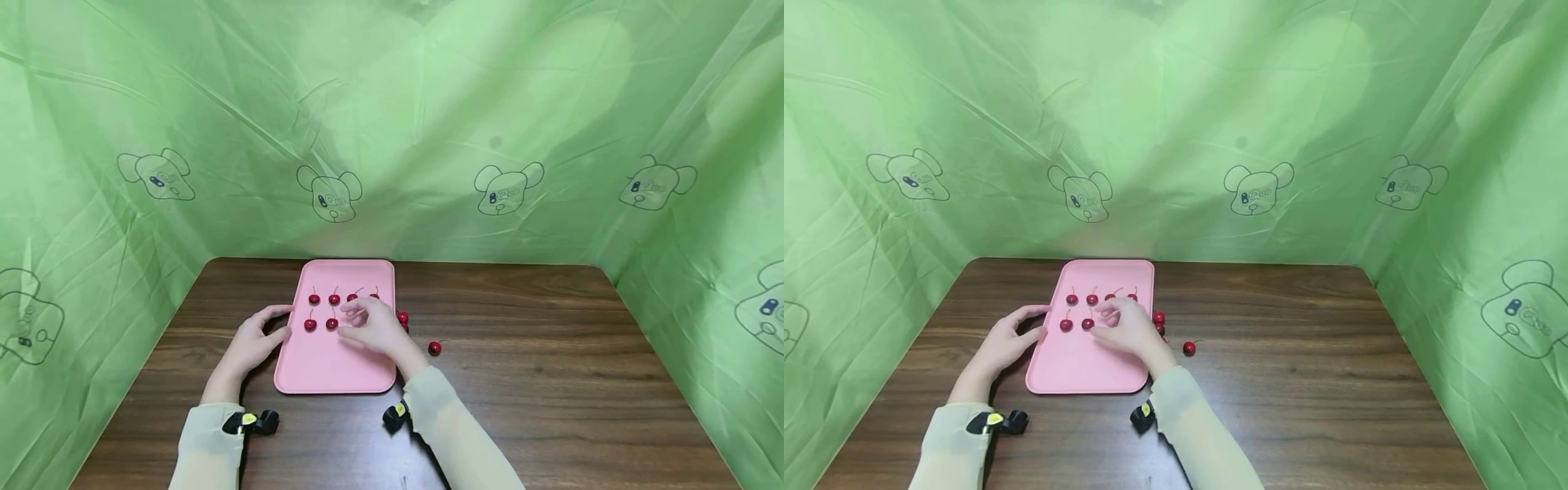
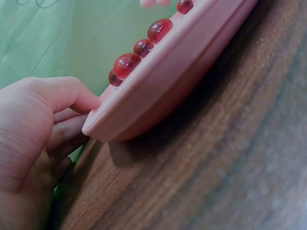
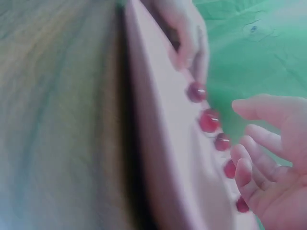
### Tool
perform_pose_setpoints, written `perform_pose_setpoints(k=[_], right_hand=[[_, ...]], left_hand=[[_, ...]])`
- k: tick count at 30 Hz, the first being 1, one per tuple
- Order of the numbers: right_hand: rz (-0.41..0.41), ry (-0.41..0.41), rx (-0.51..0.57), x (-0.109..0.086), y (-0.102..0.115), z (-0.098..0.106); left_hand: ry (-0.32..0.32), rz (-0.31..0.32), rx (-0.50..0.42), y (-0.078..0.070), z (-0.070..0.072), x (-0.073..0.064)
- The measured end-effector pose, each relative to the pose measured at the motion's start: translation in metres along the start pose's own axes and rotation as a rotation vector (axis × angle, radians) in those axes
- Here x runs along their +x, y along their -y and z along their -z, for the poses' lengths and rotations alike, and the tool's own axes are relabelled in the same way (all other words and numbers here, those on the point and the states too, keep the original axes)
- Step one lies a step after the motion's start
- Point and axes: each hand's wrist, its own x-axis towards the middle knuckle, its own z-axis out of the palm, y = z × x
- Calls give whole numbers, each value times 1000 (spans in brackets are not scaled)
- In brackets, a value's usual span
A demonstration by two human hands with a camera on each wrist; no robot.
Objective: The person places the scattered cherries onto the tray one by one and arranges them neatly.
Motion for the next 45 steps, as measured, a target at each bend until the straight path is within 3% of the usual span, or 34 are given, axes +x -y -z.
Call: perform_pose_setpoints(k=[7,12,25,34,45], right_hand=[[97,-42,45,-21,11,39],[139,-81,-5,-44,7,60],[93,-270,-69,-93,-32,101],[45,-315,-123,-121,-57,118],[-34,-262,-90,-125,-69,114]], left_hand=[[2,-5,0,-1,-1,1],[-1,-6,0,1,-2,0],[-14,-3,8,2,0,-1],[-7,-10,5,0,0,1],[-4,0,12,0,-1,0]])
